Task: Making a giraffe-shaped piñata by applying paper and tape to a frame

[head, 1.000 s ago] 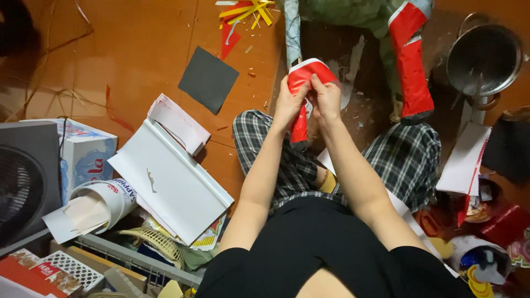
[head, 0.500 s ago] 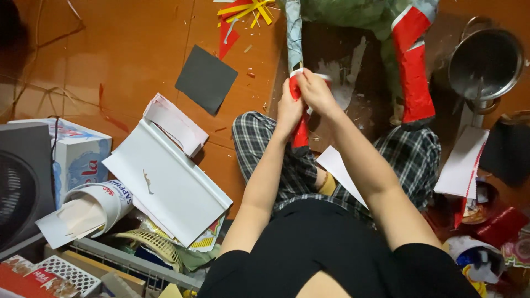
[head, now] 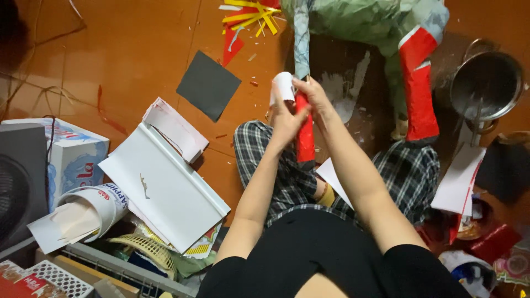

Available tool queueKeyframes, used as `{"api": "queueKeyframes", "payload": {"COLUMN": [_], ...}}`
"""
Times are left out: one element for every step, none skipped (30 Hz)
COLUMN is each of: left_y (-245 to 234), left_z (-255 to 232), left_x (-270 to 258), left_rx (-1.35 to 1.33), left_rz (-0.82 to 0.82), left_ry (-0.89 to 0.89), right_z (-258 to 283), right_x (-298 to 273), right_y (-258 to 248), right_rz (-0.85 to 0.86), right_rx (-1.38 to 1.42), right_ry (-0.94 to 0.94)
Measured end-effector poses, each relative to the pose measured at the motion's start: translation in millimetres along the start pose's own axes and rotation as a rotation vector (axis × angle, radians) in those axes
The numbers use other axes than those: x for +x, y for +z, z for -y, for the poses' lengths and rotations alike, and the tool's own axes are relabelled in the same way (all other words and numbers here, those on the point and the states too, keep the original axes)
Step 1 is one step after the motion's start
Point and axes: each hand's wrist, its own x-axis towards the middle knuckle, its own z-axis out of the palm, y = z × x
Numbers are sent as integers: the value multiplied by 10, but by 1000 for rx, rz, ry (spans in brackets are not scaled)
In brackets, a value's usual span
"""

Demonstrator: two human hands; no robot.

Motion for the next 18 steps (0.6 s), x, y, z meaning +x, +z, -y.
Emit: {"api": "queueKeyframes", "payload": {"left_y": [-30,-55,-182,-306,-428,-330,-230,-136,-24,90,210,165,120,68,83,101,115,173], "left_z": [-30,-51,-222,-398,-574,-617,-661,-701,-640,-558,-473,-415,-357,-292,-126,31,186,256], "left_x": [159,311,376,431,483,630,775,916,1040,1139,1236,1146,1058,956,900,862,827,850], "left_rx": [-89,-180,-183,-85,16,14,138,265,266,248,229,232,-104,-436,-433,-268,-102,-102], "left_rz": [-264,-527,-531,-562,-591,-595,-551,-502,-503,-359,-214,-213,-140,-65,-65,-183,-298,-300], "left_ry": [111,221,225,388,550,552,623,690,692,691,687,689,620,535,533,285,36,38], "right_z": [-48,-106,-33,41,115,183,248,304,346,361,377,371,365,349,273,212,152,103], "right_x": [30,53,-44,-153,-265,-396,-529,-667,-650,-658,-666,-619,-570,-533,-437,-325,-212,-131], "right_y": [-7,-25,25,71,115,184,250,320,356,389,417,334,251,174,138,101,68,12], "right_rz": [9,17,20,14,6,9,-84,-180,-179,-160,-140,-140,-239,-336,-337,-448,-559,-557], "right_rx": [-8,-15,-19,-335,-651,-652,-878,-1096,-1095,-891,-689,-686,-637,-587,-584,-544,-502,-502], "right_ry": [-10,-20,-22,-226,-430,-433,-731,-1031,-1033,-885,-735,-736,-701,-663,-661,-596,-530,-532]}}
